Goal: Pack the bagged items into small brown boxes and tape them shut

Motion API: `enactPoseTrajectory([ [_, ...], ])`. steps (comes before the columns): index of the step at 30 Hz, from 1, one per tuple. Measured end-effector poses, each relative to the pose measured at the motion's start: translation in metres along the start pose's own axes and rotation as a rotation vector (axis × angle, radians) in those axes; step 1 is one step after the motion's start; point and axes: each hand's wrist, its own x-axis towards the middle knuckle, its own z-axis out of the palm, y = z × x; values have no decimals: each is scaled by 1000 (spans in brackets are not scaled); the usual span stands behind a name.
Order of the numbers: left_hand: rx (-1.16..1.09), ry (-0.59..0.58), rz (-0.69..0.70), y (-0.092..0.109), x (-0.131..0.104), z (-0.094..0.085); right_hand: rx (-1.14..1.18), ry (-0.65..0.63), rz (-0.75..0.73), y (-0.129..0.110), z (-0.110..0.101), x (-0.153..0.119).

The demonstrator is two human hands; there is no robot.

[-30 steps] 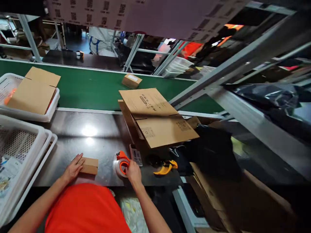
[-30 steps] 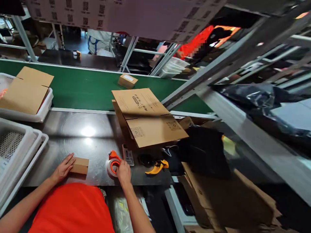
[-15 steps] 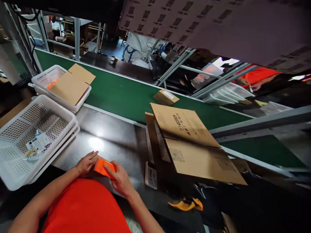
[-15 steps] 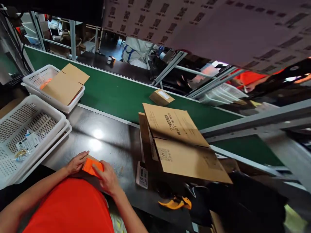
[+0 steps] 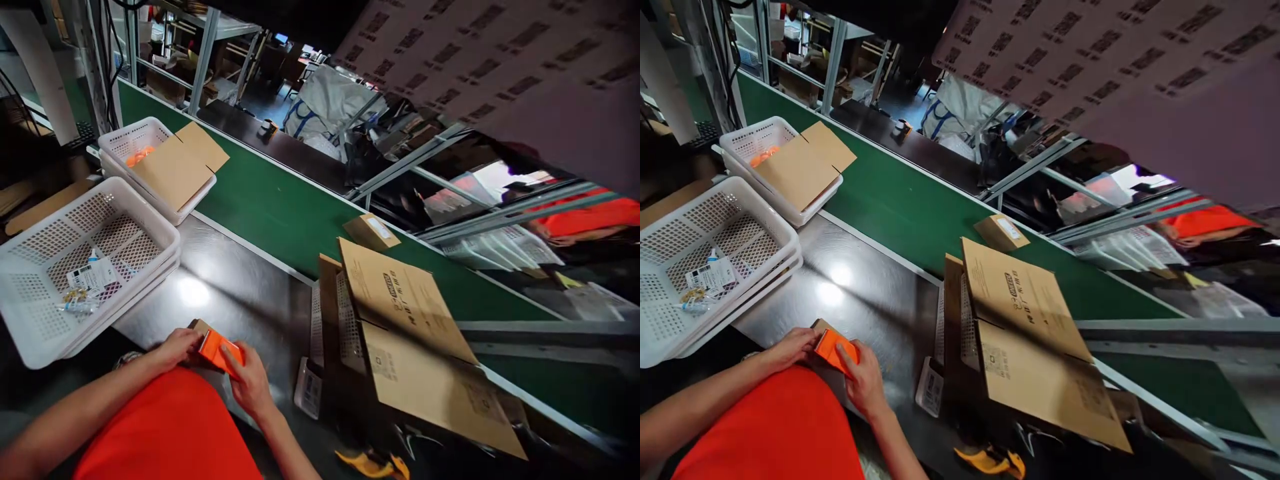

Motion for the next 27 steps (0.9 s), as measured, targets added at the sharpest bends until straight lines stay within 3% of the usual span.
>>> enactPoseTrajectory([
  [3, -31, -4, -30, 1, 7, 11, 22, -74, -22, 0, -9, 5],
  [6, 15, 78, -45, -1, 15, 11, 62, -289, 12, -6, -27, 18],
  [9, 137, 191, -26, 0, 21, 7, 51, -548, 149, -16, -48, 34],
  [12, 272, 290, 25, 4, 27, 0, -16, -713, 300, -23, -62, 44],
  [16, 425, 393, 83, 6, 36, -13, -89, -761, 329, -29, -65, 54],
  [20, 518, 411, 70, -3, 45, -23, -105, -789, 299, -35, -59, 70],
  [27, 753, 408, 105, -14, 45, -20, -104, -800, 312, -37, -53, 84],
])
